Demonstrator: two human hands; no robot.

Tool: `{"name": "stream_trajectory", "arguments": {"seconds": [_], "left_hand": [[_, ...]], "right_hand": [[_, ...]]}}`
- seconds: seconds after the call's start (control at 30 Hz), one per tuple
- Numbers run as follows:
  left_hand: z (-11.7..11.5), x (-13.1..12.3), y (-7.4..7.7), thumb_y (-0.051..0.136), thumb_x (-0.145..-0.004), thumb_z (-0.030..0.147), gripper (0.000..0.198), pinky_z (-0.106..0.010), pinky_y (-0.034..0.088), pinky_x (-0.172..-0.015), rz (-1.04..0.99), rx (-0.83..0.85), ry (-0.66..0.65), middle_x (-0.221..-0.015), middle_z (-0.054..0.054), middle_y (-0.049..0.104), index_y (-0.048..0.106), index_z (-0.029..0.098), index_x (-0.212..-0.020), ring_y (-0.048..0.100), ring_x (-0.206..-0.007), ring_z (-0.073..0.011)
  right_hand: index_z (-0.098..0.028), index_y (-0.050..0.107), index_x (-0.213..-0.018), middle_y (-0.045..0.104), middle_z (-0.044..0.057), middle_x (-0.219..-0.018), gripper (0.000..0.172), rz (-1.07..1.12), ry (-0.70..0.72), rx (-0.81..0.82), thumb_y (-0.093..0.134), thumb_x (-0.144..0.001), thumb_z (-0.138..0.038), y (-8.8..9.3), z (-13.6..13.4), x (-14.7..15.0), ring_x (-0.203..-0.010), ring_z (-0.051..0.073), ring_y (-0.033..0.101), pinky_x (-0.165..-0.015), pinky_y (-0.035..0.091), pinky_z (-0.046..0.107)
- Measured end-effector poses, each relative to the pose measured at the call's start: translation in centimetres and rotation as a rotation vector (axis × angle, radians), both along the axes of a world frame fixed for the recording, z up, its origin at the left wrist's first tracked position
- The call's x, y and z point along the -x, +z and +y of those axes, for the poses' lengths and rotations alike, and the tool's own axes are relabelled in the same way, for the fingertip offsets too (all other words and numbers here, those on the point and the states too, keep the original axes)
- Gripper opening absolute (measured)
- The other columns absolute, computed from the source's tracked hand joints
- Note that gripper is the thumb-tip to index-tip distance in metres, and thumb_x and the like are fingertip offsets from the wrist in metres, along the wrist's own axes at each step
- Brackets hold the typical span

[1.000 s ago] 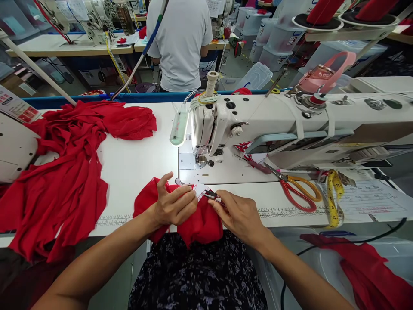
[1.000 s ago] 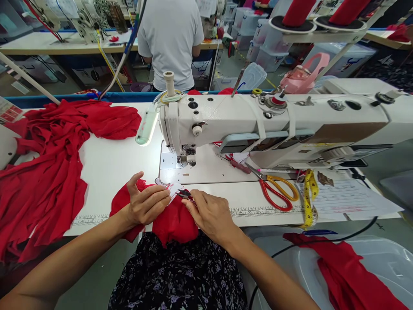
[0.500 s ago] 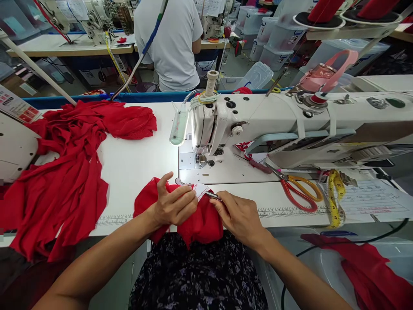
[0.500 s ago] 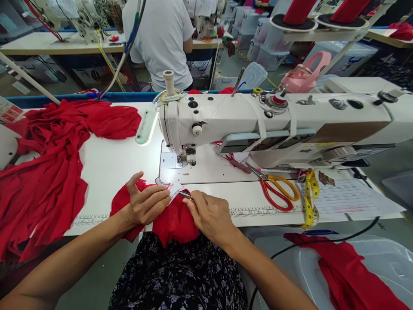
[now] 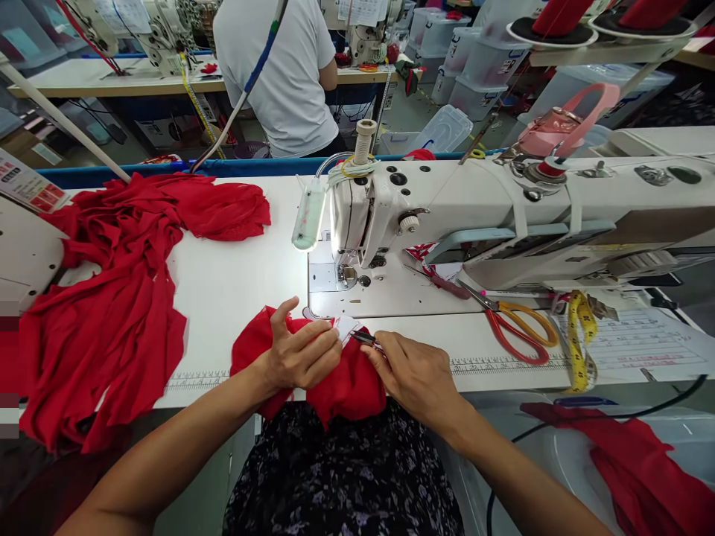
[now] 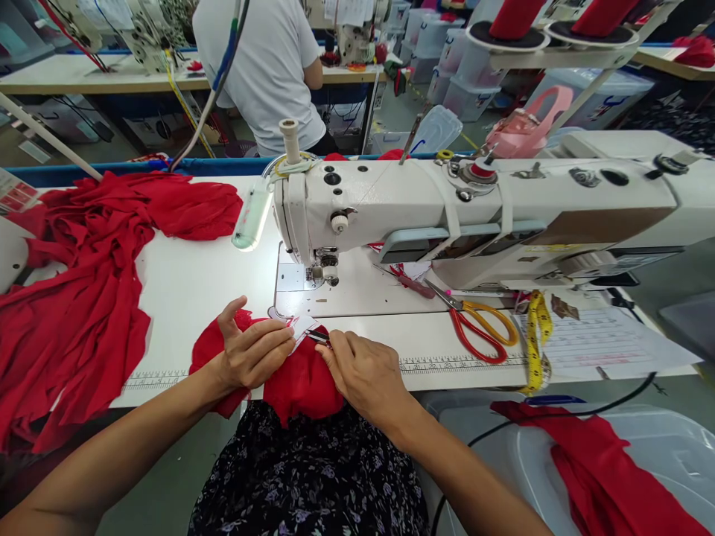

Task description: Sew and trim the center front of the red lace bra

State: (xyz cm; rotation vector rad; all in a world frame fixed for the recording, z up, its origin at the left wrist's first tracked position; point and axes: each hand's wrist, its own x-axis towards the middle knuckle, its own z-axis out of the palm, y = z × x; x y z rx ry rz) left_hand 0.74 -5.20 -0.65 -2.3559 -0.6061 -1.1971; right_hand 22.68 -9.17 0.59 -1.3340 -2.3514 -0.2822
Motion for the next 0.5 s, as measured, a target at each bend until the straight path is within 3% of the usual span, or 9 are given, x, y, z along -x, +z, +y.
{"name": "stream_trajectory", "arguments": {"seconds": [0.5], "left_hand": [[0.0,0.03,0.22,0.058,-0.09,0.007,0.024,-0.061,0.024,-0.119,-0.009,0.001,-0.016,-0.078,0.006,0.074,0.061,0.02,-0.07,0.07,-0.076,-0.0128]], "right_hand": [[-0.021,0.052,-0.083,0.057,-0.004,-0.061,0.025,-0.039,-0.012,-0.032,0.046,-0.104,-0.034,0.47,-0.18,0.35,-0.05,0.011,0.051,-0.053,0.03,0.028]]}}
